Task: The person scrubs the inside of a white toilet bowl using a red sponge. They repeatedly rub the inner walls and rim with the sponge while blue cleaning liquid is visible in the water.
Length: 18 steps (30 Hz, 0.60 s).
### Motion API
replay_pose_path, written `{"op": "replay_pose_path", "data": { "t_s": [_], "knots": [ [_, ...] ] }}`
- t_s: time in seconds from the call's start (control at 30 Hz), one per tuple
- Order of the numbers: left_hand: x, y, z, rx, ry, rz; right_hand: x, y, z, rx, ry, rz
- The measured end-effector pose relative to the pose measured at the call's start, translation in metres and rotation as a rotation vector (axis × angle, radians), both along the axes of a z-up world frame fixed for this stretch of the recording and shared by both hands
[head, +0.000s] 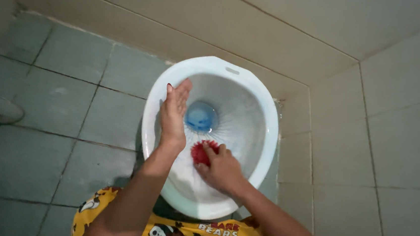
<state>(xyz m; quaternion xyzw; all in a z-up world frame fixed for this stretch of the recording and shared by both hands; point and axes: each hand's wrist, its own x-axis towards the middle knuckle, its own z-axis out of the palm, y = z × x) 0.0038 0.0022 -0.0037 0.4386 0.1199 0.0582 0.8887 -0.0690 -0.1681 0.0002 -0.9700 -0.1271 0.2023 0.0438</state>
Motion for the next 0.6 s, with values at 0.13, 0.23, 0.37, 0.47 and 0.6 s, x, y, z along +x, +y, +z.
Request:
{"op": "replay_pose_path", "data": {
  "t_s": [0.13,0.23,0.37,0.47,0.6],
  "knots": [
    [-0.003,0.012,0.006,0.015,0.001,0.014,0.003,0.020,-0.013,0.140,0.051,-0.007],
    [-0.004,0.018,0.010,0.006,-0.005,0.021,0.014,0.034,-0.032,0.220,0.104,-0.043],
    [-0.004,0.022,0.011,0.016,0.005,0.006,0.033,0.042,-0.067,0.382,0.103,-0.145],
    [-0.002,0.023,0.009,-0.013,-0.029,0.018,0.052,0.053,-0.095,0.531,0.031,-0.224],
    [0.004,0.023,0.001,0.030,-0.086,0.028,0.066,0.066,-0.116,0.951,-0.057,-0.250]
  ]
}}
